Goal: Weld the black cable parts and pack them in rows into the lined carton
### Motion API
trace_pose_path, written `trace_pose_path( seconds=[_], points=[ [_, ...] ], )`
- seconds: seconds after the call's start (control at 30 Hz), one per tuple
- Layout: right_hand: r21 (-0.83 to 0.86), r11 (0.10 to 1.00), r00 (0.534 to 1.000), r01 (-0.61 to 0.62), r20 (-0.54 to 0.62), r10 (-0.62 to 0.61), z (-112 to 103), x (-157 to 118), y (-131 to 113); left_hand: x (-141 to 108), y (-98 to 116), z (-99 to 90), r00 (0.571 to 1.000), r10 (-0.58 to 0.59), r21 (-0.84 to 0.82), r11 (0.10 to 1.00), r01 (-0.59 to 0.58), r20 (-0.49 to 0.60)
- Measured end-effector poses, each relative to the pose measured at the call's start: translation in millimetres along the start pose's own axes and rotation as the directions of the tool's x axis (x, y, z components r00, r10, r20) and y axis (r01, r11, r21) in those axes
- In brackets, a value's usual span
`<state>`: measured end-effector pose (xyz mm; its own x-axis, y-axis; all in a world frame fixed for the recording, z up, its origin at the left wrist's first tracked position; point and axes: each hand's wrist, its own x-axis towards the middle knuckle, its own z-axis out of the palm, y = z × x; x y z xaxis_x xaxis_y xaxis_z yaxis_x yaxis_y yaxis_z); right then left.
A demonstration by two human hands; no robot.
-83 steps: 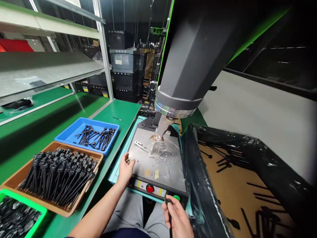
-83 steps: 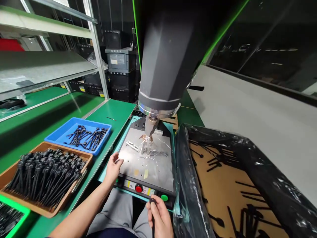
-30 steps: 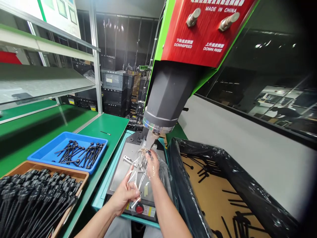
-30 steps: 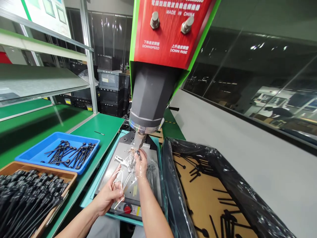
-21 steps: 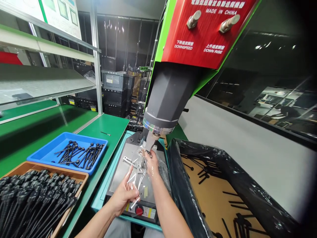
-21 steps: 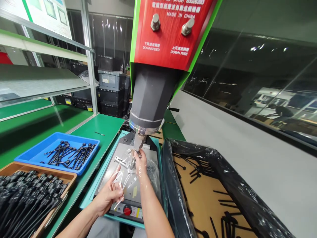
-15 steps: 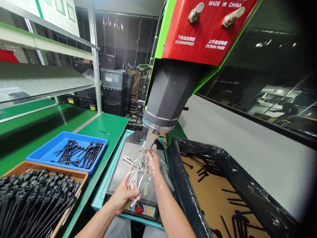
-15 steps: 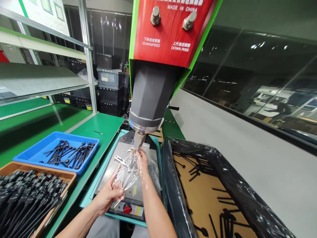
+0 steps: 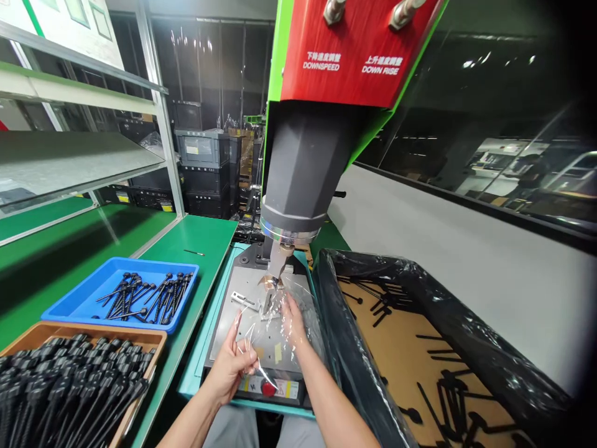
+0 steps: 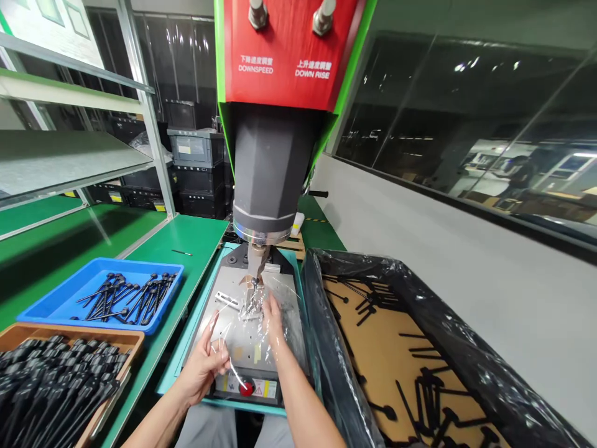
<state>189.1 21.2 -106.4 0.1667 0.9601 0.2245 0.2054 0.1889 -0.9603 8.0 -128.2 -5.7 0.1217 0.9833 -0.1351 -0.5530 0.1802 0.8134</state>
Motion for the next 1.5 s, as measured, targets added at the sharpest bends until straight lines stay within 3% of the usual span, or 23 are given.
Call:
trace_pose_path(
  seconds=[0.17,0.33,0.53,0.77,1.0,1.13,1.27,1.5],
  points=[
    [-0.23,0.966,0.989,0.114,-0.068,-0.133,-23,0,4,2,-2,-3.0,0.999,0.023,-0.013,1.0,-0.023,-0.029],
    [-0.272,0.939,0.975,0.211,-0.004,-0.22,-38,2,-2,1,-3,-10.0,0.998,0.028,0.015,1.0,-0.028,-0.059],
    [-0.338,0.887,0.949,0.315,0.087,-0.304,-42,7,-5,-2,-8,-16.8,0.996,0.046,0.042,0.998,-0.043,-0.078],
    [-0.486,0.814,0.948,0.318,0.191,-0.256,-42,-4,0,-4,-17,-23.7,0.993,0.045,0.063,0.997,-0.038,-0.105],
    [-0.528,0.786,0.946,0.32,0.224,-0.235,-50,1,-13,-5,-22,-27.8,0.993,0.054,0.062,0.997,-0.047,-0.109],
    [-0.59,0.762,0.954,0.267,0.274,-0.122,-53,1,-8,-3,-25,-27.2,0.993,0.045,0.065,0.997,-0.038,-0.111],
    [-0.668,0.696,0.944,0.265,0.326,-0.047,-58,-23,9,-2,-27,-30.7,0.994,0.029,0.053,0.998,-0.023,-0.103],
    [-0.725,0.592,0.919,0.352,0.389,-0.07,-88,-91,16,0,-37,-39.8,0.991,-0.005,0.077,0.997,0.016,-0.137]
  ],
)
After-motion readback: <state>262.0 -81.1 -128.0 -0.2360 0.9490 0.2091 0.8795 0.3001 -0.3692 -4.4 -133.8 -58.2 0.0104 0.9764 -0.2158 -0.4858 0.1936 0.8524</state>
